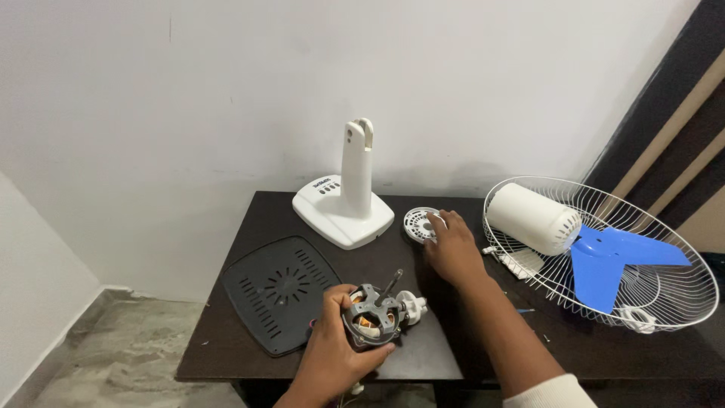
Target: The person sits on the floor and works on a disassembled electric fan motor. They use a screwdriver to tighten a screw on the motor housing, then attach a white plastic fan hub to the motor shaft.
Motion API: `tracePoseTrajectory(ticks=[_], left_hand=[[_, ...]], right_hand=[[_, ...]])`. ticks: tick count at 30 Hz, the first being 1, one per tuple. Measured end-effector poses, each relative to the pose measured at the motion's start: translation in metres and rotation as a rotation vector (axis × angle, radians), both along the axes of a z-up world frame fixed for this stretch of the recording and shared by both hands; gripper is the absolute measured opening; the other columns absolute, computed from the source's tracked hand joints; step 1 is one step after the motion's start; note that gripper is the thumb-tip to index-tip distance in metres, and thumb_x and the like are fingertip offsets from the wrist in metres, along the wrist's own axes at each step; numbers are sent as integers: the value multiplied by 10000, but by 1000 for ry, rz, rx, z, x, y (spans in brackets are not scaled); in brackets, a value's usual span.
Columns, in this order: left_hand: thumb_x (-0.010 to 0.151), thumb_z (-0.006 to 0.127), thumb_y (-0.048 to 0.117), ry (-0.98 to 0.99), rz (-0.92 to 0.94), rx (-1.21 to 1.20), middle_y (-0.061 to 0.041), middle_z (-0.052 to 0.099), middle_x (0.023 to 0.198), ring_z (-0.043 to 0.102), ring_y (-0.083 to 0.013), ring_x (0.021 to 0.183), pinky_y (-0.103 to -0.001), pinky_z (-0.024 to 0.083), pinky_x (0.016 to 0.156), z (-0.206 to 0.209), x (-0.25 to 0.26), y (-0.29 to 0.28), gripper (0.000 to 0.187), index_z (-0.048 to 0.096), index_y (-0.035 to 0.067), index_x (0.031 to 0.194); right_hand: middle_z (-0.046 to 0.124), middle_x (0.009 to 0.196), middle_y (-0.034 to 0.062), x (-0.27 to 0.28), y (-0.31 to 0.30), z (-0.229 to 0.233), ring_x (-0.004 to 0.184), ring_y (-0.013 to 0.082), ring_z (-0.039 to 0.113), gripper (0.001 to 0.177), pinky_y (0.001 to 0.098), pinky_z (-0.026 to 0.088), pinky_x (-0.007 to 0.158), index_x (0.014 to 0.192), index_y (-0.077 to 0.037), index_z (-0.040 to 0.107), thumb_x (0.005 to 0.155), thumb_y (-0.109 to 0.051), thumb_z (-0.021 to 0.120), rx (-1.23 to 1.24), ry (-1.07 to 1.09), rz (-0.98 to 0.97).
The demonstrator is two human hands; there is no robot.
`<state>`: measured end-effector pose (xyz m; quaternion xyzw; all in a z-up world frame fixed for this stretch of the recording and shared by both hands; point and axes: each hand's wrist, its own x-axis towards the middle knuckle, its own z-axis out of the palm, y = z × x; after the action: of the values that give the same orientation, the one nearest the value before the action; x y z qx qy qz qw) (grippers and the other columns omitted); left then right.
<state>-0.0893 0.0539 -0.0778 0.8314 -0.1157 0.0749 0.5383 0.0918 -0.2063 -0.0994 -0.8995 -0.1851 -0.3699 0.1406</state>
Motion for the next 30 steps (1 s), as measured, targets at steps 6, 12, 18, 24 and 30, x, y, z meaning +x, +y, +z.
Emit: tracePoseTrajectory(ticks=[6, 12, 18, 24, 30], left_hand=[[616, 889, 234, 66, -55, -228, -128, 618, 1180, 722, -254, 1108, -388, 580, 966, -2, 0, 2, 926, 314, 93, 1329], [610, 954, 144, -185, -72, -117, -170, 604, 1250, 655, -283, 1148, -423, 501, 986, -10, 1, 5, 1005, 372, 46, 1423], [629, 914, 69, 182, -195, -607, -130, 657, 1189, 721, -233, 1085, -365, 626, 924, -17, 1, 5, 920, 365, 87, 1367], [669, 924, 72, 97, -270, -509, -121, 622, 1260, 680, -215, 1173, -360, 600, 985, -21, 5, -2, 898, 355, 99, 1363], [652, 951, 216, 43, -274, -269, -97, 654, 1248, 687, -227, 1190, -375, 578, 1027, -19, 7, -6, 926, 357, 129, 1357]], right_hand=[[677, 1193, 139, 24, -3, -19, 1207, 329, 593, 405, 468, 468, 1010, 1179, -85, 685, 789, -181, 736, -123, 183, -101], [717, 1021, 104, 8, 4, -5, 1023, 313, 668, 155, 460, 497, 957, 1061, -85, 682, 934, -172, 669, -104, -42, -81], [720, 984, 124, -71, 14, 96, 849, 247, 678, 313, 396, 551, 734, 1218, -8, 644, 1087, -260, 513, 625, 206, -56], [747, 846, 109, -165, 32, 162, 677, 173, 697, 355, 330, 584, 570, 1257, -104, 723, 1055, -269, 482, 951, 720, 116], [720, 824, 25, -169, 68, 156, 710, 71, 656, 262, 260, 538, 608, 1129, -69, 680, 1009, -260, 547, 659, 724, 175]])
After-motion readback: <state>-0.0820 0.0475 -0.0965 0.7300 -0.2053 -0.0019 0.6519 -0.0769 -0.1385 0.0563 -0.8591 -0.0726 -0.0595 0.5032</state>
